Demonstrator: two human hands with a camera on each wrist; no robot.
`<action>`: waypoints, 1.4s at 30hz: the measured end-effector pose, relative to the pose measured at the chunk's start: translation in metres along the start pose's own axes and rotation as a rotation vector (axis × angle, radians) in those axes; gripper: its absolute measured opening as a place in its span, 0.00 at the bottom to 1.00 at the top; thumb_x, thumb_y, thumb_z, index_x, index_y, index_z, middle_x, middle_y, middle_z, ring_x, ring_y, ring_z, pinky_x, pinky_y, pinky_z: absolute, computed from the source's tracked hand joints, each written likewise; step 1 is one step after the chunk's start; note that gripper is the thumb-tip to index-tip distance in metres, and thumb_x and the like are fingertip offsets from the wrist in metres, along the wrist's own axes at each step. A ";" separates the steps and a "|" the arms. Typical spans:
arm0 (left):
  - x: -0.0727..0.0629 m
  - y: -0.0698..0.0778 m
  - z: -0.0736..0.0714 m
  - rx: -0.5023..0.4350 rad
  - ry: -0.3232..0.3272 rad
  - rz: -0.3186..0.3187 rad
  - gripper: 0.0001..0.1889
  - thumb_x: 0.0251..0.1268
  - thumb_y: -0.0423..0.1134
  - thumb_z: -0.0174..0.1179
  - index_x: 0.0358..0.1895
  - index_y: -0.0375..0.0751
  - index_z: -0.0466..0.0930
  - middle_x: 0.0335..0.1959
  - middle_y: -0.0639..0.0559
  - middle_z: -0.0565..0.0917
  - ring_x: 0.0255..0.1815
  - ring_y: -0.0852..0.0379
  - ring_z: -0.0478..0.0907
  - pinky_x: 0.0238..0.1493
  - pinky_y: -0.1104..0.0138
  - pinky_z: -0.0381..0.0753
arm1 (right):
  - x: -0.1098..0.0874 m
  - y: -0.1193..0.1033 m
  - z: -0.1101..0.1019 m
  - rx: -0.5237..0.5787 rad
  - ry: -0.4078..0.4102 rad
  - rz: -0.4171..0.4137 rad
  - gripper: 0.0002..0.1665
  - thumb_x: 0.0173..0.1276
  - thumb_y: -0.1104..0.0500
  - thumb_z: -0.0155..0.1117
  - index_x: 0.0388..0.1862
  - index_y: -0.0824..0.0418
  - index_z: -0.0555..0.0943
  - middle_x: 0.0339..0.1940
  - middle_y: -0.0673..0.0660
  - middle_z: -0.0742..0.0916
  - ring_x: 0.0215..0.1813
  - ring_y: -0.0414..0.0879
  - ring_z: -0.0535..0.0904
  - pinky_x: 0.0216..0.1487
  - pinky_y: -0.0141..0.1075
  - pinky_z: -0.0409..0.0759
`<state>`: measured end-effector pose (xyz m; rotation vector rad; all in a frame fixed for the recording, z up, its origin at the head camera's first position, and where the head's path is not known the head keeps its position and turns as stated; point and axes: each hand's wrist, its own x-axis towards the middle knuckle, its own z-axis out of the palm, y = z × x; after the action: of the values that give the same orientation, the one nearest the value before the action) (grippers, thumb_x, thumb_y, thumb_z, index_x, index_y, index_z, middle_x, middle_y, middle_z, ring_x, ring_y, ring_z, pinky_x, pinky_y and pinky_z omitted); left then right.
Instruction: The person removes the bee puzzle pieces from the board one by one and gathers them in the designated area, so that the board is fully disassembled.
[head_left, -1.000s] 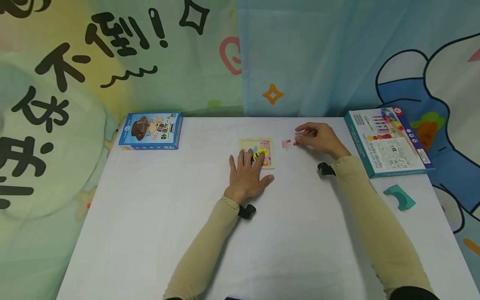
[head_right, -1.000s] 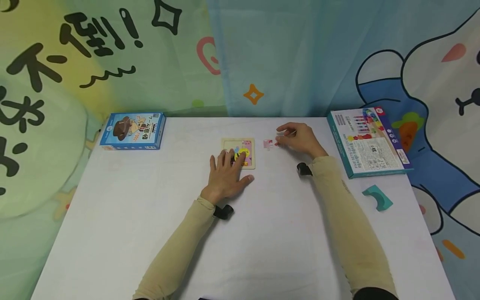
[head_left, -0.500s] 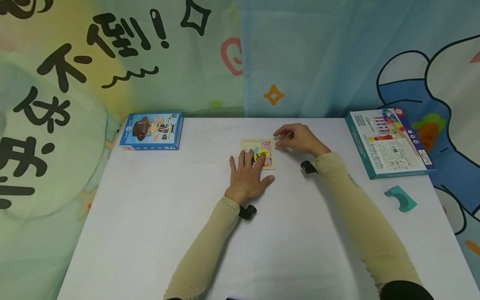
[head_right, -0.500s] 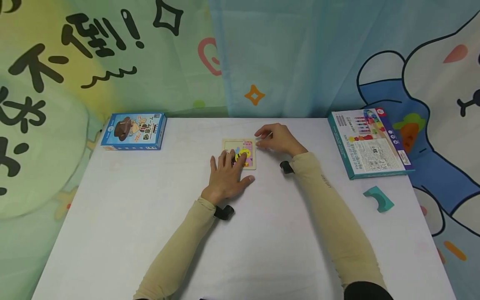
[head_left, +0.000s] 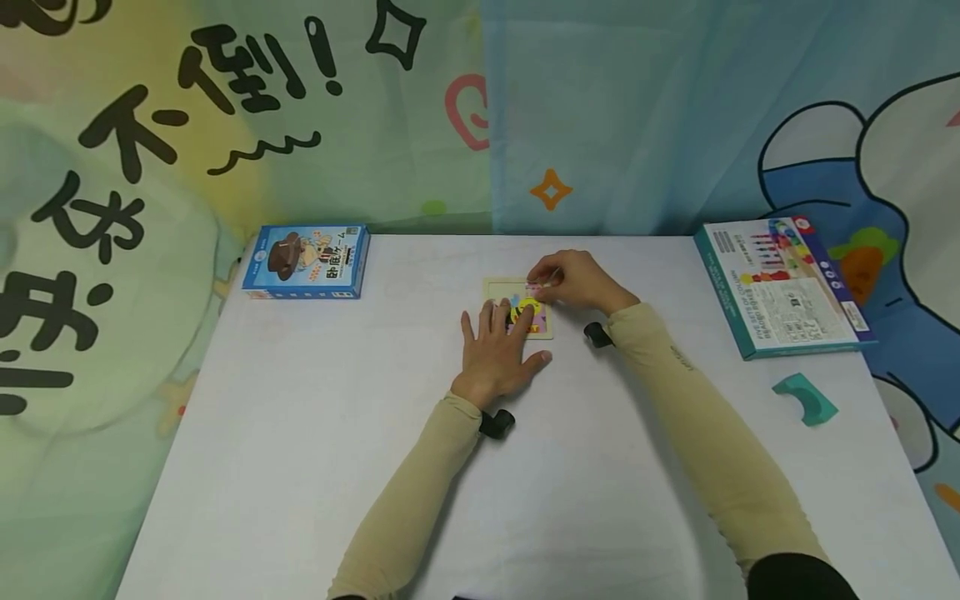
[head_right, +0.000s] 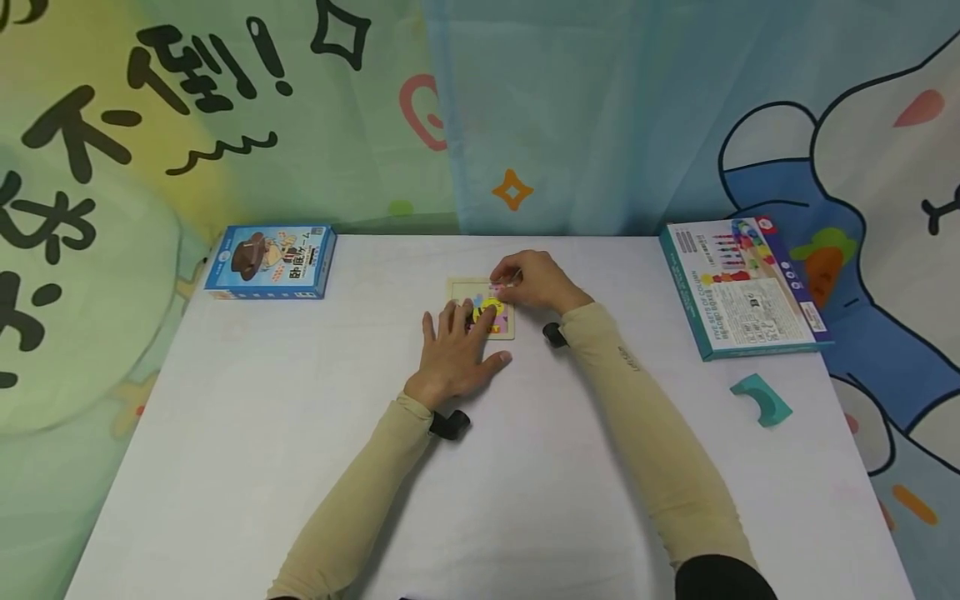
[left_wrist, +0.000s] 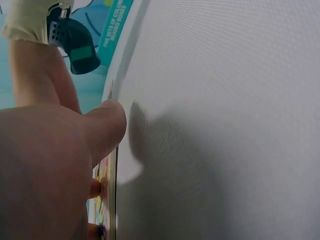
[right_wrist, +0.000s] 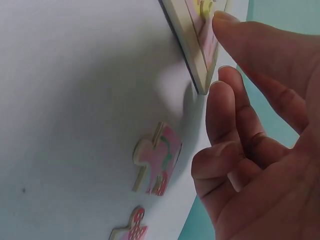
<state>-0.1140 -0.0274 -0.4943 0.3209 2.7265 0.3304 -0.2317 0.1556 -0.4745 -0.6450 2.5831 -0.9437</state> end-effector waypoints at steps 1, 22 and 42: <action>0.000 0.000 0.000 0.002 -0.001 0.001 0.44 0.78 0.73 0.45 0.89 0.63 0.43 0.90 0.45 0.44 0.91 0.41 0.34 0.84 0.34 0.33 | 0.001 0.000 0.001 -0.007 -0.002 -0.002 0.17 0.70 0.63 0.76 0.55 0.64 0.88 0.52 0.63 0.91 0.49 0.57 0.87 0.57 0.51 0.84; -0.001 -0.001 0.003 -0.016 0.042 0.025 0.44 0.78 0.71 0.48 0.88 0.60 0.47 0.89 0.43 0.47 0.90 0.39 0.36 0.84 0.33 0.34 | 0.001 -0.006 0.004 -0.114 0.019 0.035 0.13 0.70 0.59 0.77 0.52 0.60 0.93 0.49 0.60 0.91 0.51 0.55 0.85 0.57 0.51 0.82; 0.001 0.002 0.002 -0.009 0.005 -0.007 0.44 0.78 0.72 0.47 0.89 0.61 0.45 0.90 0.44 0.45 0.91 0.40 0.34 0.84 0.34 0.33 | -0.005 -0.011 0.000 -0.180 -0.004 -0.022 0.16 0.71 0.59 0.76 0.56 0.60 0.91 0.49 0.61 0.89 0.53 0.57 0.85 0.58 0.53 0.81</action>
<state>-0.1134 -0.0248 -0.4959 0.3078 2.7298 0.3420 -0.2241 0.1507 -0.4671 -0.7222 2.6837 -0.7200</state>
